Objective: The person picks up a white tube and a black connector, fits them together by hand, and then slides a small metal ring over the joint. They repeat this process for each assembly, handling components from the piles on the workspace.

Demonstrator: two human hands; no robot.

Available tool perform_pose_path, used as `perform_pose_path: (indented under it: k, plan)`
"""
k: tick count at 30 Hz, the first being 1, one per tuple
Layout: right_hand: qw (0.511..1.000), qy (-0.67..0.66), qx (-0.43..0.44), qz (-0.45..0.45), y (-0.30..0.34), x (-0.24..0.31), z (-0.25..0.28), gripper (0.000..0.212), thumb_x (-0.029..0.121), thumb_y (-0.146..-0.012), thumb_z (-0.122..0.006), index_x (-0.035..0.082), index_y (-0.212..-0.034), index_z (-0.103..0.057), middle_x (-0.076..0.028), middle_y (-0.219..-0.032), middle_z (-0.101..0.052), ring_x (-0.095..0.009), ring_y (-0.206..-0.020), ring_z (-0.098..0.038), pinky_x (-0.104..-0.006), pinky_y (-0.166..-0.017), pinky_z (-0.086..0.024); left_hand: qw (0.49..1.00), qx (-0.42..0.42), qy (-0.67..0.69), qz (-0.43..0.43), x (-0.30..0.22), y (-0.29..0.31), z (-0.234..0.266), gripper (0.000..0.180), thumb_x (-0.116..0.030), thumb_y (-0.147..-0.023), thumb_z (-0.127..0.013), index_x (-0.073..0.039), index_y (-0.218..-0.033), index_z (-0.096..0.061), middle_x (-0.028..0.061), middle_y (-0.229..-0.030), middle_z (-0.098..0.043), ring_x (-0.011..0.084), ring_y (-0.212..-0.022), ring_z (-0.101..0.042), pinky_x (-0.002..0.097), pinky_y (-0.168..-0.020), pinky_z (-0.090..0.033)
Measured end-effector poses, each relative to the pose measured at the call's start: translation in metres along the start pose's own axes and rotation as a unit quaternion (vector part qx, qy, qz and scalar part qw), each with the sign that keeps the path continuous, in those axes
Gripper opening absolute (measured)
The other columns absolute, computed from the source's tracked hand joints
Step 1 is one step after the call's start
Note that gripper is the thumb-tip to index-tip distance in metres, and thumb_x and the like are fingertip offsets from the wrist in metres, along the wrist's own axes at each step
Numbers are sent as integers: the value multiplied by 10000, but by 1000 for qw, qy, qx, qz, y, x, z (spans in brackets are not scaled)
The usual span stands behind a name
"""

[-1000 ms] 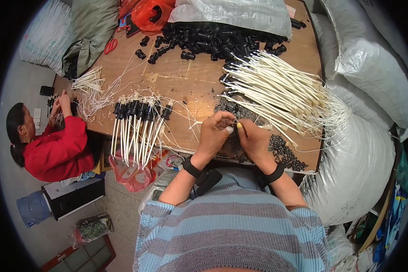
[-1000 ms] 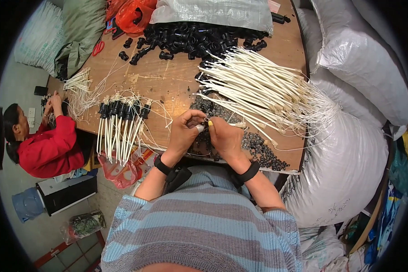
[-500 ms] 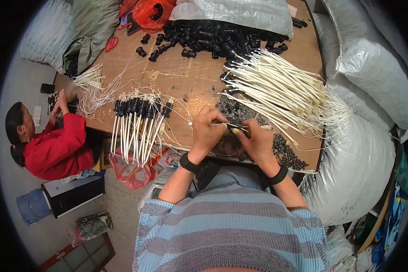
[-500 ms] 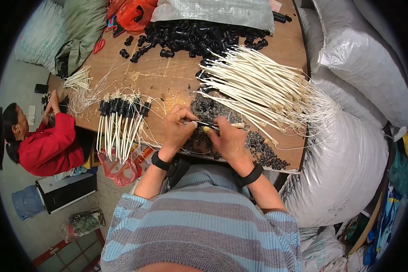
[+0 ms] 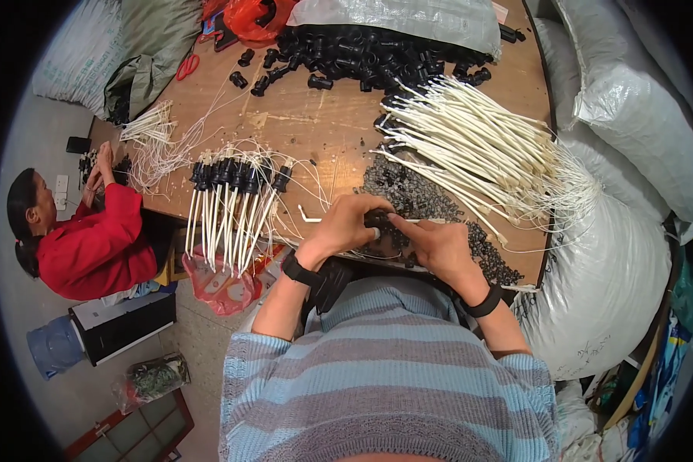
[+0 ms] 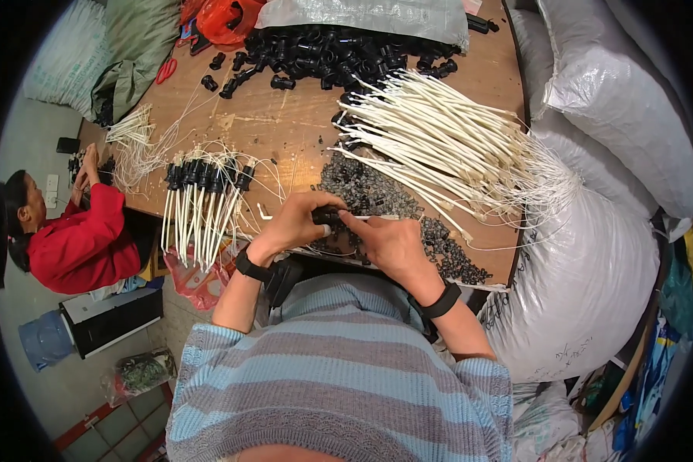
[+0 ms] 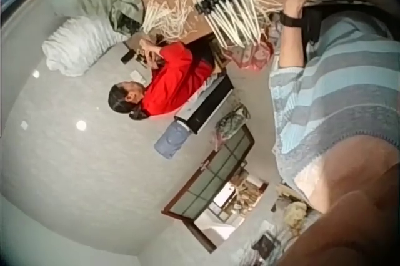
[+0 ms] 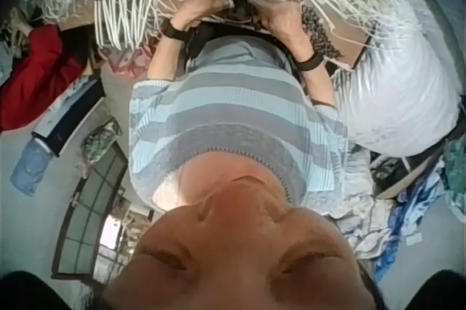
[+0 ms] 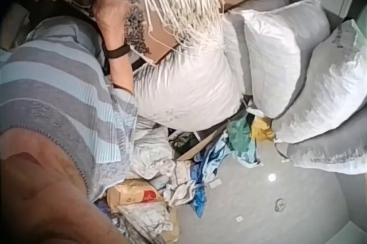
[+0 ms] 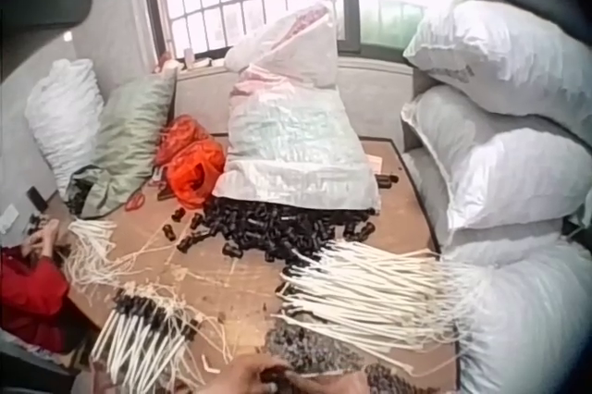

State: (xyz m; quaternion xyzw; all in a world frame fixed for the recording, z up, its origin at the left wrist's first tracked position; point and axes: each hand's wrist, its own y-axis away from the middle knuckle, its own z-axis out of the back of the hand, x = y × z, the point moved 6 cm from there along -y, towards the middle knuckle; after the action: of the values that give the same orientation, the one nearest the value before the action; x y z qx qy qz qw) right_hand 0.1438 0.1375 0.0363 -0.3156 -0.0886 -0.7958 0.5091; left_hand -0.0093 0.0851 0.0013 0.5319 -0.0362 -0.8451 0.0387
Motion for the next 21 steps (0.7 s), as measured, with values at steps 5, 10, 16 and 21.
perform_pose_path:
  k: [5, 10, 16, 21]
  plan:
    - [997, 78, 18, 22, -5, 2, -4, 409, 113, -682, -683, 160, -1088, -694, -65, -763, -658, -274, -611, -638, -389, -491, -485, 998, -50, -32, 4, -11, 2, -1, 447, 93, -632, -607, -38, -1058, -634, 135, -909, -674, 239, -809, -654, 310, -717, -513]
    - [985, -95, 98, -109, -26, -17, -8, 230, 277, -754, -728, 80, -870, -700, -130, -565, -572, -295, -521, -578, -380, -494, -434, 973, -132, -161, -103, -35, 10, -15, 412, 23, -685, -637, -65, -1082, -572, 159, -862, -646, 352, -807, -632, 415, -679, -497]
    - [897, -310, 225, -221, -19, -36, -36, 117, 67, -739, -757, 11, -757, -657, 43, -517, -443, -36, -500, -363, -269, -453, -291, 951, -132, -236, -152, -40, 25, -19, 416, -22, -738, -607, -57, -1149, -557, 112, -776, -602, 299, -729, -609, 405, -619, -470]
    - [917, -290, 189, -198, -26, -12, -46, 186, 71, -751, -737, 20, -919, -676, -7, -519, -495, -76, -471, -423, -276, -457, -336, 934, -159, -270, -174, -40, 41, -3, 393, -27, -734, -603, -48, -1126, -603, 84, -804, -618, 261, -721, -609, 360, -619, -482]
